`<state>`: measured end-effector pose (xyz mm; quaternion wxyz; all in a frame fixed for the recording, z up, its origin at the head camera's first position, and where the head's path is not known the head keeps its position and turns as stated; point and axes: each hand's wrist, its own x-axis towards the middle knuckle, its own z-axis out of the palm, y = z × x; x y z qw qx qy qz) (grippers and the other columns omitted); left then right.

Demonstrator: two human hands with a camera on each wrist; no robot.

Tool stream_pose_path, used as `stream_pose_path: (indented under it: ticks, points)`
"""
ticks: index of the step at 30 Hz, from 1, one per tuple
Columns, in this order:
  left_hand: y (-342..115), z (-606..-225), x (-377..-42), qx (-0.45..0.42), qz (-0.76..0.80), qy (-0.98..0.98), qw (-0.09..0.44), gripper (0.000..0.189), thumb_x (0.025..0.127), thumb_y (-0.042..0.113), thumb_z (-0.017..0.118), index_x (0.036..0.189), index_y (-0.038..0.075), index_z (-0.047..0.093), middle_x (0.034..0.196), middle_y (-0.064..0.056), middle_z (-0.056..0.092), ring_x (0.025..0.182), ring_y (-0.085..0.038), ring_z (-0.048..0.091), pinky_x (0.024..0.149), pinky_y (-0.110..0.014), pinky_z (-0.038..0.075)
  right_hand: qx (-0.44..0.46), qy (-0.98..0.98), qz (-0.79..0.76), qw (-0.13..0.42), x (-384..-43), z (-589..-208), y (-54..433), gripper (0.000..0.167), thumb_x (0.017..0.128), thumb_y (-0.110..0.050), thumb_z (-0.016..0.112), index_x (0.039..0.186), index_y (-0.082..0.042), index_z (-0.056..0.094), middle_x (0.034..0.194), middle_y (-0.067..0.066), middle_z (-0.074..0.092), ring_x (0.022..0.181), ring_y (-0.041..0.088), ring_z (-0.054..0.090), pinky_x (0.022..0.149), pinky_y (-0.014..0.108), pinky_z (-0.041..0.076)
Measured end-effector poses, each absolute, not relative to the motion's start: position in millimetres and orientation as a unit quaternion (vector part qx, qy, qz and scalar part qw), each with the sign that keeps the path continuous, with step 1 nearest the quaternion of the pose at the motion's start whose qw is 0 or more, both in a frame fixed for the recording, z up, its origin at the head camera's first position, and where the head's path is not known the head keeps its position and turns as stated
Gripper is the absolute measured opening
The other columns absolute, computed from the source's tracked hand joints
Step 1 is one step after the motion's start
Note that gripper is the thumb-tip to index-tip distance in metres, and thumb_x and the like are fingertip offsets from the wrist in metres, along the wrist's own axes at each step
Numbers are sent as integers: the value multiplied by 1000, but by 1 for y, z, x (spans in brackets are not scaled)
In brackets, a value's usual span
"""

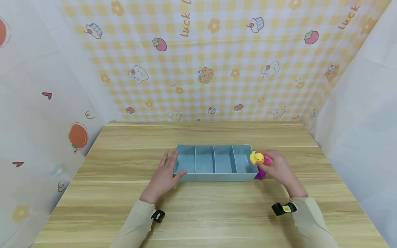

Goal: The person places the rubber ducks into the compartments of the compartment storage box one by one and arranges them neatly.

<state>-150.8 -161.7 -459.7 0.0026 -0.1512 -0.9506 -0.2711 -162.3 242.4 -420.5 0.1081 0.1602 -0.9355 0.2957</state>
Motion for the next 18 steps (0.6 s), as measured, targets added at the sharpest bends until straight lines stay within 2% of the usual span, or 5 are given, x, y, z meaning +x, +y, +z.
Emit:
stream_pose_path:
  ticks: [18]
  points:
    - [-162, -461, -150, -155, -283, -946, 0, 80, 96, 48, 51, 154, 8, 14, 161, -9, 12, 146, -41, 6, 113, -57, 23, 151, -939, 298, 86, -170, -415, 222, 38, 82, -15, 74, 116, 0, 65, 112, 20, 66, 103, 37, 57, 88, 55, 47]
